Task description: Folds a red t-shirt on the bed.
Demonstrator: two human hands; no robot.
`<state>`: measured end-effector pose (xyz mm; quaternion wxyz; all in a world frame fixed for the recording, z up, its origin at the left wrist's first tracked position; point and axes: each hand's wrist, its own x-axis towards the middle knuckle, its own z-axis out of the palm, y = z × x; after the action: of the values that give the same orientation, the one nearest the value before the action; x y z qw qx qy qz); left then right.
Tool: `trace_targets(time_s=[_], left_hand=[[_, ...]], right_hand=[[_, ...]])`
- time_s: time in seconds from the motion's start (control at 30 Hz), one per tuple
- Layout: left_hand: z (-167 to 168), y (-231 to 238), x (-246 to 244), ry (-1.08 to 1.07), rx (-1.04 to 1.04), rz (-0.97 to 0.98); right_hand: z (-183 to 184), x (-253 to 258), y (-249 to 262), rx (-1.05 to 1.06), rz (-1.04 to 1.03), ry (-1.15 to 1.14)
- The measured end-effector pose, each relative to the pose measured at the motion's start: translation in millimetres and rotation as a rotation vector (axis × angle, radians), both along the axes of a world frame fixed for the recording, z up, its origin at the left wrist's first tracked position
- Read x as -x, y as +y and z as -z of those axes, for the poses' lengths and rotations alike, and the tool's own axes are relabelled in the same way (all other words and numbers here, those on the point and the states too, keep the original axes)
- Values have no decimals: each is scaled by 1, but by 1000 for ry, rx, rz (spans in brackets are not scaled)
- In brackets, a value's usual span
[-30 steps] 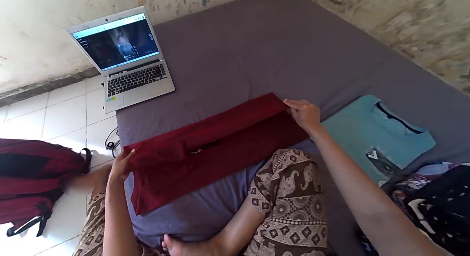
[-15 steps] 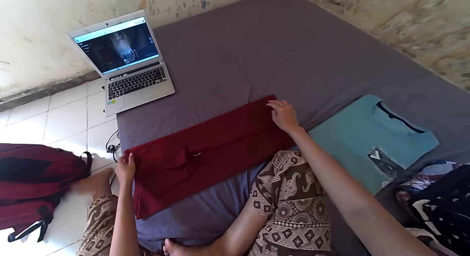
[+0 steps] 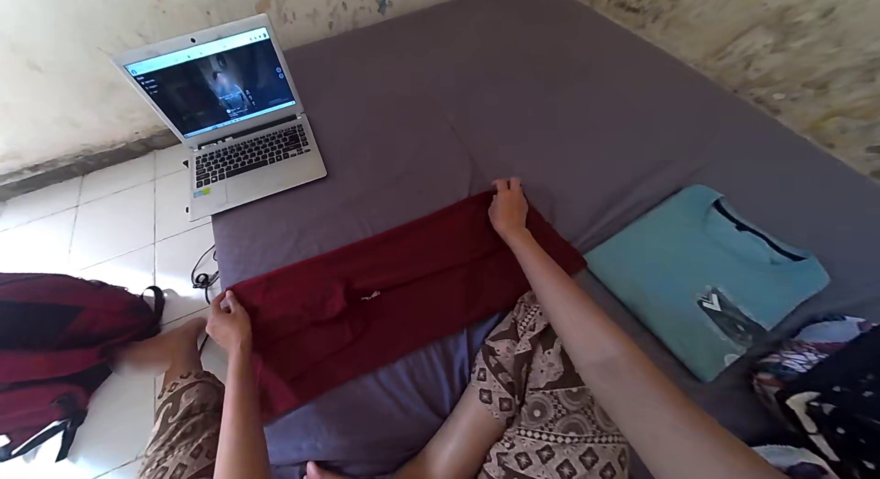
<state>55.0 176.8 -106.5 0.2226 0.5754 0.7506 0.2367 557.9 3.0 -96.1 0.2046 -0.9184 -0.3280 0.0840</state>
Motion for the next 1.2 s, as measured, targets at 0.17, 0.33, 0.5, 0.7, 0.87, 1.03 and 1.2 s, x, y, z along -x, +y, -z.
trace_targets(time_s=[0.17, 0.33, 0.5, 0.7, 0.87, 1.03, 1.2], left_hand=[[-17, -24, 10, -283, 217, -120], [-33, -48, 5, -349, 336, 23], [-58, -40, -1, -574, 313, 21], [-36, -54, 21, -176, 321, 133], [-27, -99, -6, 135, -164, 359], [5, -105, -33, 93, -175, 770], [23, -106, -35, 194, -82, 765]], right_hand=[[-2, 73, 22, -136, -410, 100], [8, 93, 47, -87, -427, 269], [2, 97, 48, -191, -260, 325], [-2, 100, 44, -181, -196, 357], [-28, 160, 34, -245, -253, 412], [-36, 248, 13, -66, -560, 950], [-28, 288, 16, -70, -563, 888]])
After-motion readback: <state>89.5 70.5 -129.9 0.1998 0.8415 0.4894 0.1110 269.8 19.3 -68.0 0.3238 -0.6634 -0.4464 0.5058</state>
